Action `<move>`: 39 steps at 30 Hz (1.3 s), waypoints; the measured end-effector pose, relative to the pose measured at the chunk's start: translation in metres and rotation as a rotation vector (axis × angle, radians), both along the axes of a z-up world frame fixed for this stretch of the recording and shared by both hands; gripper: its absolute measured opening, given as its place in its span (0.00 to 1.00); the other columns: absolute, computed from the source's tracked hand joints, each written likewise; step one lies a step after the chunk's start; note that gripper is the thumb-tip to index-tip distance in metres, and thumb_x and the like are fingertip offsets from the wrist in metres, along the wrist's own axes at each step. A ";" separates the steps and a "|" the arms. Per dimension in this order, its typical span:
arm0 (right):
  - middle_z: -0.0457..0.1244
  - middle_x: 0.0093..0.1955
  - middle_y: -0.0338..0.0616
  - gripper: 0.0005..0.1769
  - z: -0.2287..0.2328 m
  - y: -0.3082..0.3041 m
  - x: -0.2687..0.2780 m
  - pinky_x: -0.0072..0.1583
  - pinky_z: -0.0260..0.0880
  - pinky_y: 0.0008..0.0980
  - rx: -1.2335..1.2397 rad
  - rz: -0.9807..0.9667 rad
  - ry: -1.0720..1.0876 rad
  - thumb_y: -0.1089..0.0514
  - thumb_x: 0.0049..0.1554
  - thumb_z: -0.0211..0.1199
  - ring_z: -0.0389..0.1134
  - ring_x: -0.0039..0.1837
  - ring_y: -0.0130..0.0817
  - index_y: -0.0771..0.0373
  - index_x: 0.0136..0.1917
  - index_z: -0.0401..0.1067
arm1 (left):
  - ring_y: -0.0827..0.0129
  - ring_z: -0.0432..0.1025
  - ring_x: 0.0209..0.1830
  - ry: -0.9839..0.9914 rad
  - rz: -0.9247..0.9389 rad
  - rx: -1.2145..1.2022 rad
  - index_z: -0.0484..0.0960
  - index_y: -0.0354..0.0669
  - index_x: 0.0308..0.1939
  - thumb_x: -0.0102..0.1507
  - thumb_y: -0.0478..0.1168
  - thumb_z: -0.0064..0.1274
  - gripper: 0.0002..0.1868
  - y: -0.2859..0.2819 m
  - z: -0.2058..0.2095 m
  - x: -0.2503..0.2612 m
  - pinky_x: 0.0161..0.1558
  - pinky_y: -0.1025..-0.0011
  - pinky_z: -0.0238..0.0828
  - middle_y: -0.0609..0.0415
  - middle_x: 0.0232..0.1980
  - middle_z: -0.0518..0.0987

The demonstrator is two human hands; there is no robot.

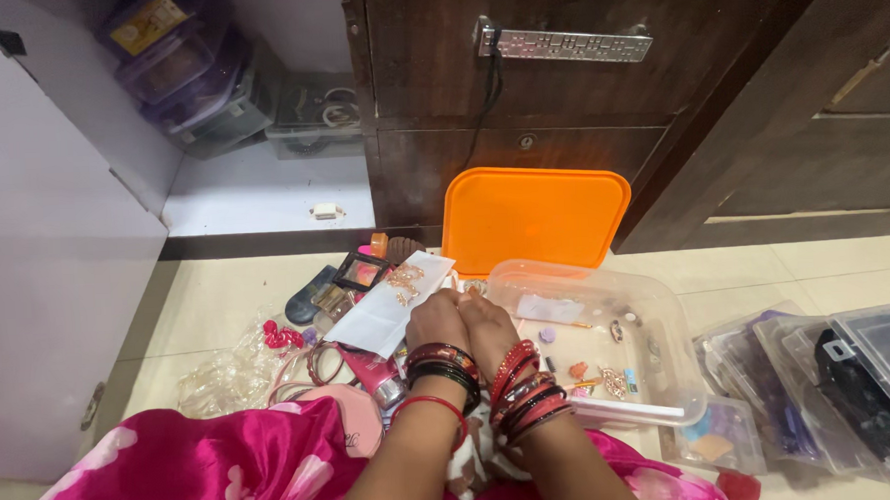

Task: The person sits on the floor and sorts small items from a clear plastic container with an orange lid. They pick up various objects including makeup compacts, jewelry, and small packets, inspect them, and place them on the floor beside the container.

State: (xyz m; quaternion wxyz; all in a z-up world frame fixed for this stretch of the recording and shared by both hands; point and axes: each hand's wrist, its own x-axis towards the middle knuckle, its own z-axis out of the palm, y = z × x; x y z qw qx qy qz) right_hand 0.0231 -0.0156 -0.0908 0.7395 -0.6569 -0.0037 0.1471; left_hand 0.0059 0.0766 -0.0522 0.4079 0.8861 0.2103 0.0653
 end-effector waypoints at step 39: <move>0.72 0.38 0.54 0.22 -0.098 -0.148 0.050 0.44 0.74 0.42 -0.848 0.120 0.320 0.53 0.63 0.56 0.71 0.37 0.36 0.73 0.42 0.81 | 0.55 0.75 0.64 0.692 -0.803 0.409 0.82 0.45 0.61 0.57 0.45 0.68 0.28 -0.095 -0.026 0.036 0.60 0.59 0.75 0.46 0.64 0.79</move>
